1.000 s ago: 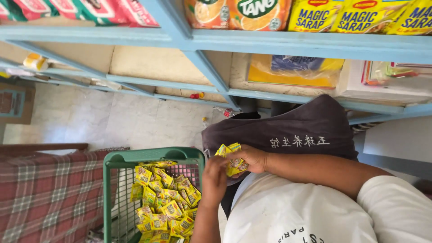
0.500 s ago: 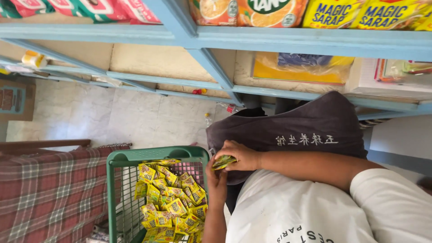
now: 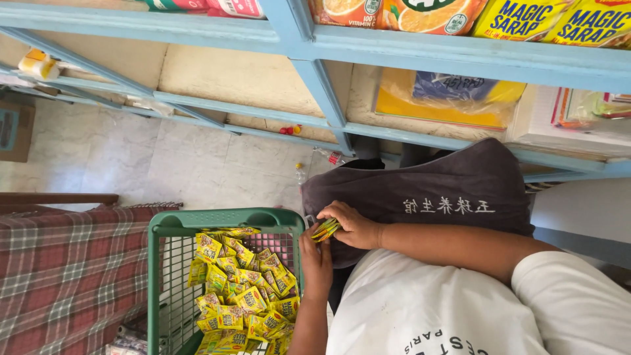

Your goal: Organizing and restocking seasoning sachets and juice powder packets on grocery store shelves from a basket.

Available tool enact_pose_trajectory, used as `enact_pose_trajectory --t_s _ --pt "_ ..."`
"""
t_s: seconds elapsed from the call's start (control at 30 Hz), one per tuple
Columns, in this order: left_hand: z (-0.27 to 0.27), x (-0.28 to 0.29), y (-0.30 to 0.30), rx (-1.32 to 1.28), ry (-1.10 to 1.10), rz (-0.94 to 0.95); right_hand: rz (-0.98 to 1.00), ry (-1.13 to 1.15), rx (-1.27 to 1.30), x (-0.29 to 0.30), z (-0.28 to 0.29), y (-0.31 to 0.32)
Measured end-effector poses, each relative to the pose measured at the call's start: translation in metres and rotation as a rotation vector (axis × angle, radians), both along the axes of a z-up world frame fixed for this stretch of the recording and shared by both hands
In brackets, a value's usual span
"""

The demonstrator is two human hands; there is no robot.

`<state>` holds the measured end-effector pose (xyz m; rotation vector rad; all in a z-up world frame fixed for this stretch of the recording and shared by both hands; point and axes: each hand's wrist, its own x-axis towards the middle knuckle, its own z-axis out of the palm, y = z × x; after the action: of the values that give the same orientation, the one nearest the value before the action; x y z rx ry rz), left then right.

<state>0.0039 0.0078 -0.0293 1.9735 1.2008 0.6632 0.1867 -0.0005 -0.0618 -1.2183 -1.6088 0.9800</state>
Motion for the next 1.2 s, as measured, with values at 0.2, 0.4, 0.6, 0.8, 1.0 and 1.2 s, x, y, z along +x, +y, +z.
enact_pose_trajectory --t_s 0.2,0.4,0.6,0.8,1.0,1.2 --pt "-0.013 -0.004 0.010 0.024 -0.077 -0.005 -0.076 -0.076 -0.008 0.002 0.008 0.001" --pt "-0.127 -0.028 0.034 0.059 -0.035 -0.017 -0.118 -0.024 -0.069 0.022 0.024 0.001" --pt "-0.132 0.012 0.066 -0.325 -0.683 -0.204 -0.176 0.140 -0.183 0.060 0.029 0.006" --pt "-0.090 0.056 0.083 -0.687 -0.691 -0.285 -0.213 0.474 -0.370 0.101 0.108 -0.011" --pt "-0.008 0.100 0.083 -0.773 -0.623 -0.257 -0.191 0.405 -0.310 0.136 0.146 -0.012" --pt "0.043 0.118 0.089 -0.734 -0.686 -0.369 -0.180 0.161 -0.219 0.159 0.217 -0.007"
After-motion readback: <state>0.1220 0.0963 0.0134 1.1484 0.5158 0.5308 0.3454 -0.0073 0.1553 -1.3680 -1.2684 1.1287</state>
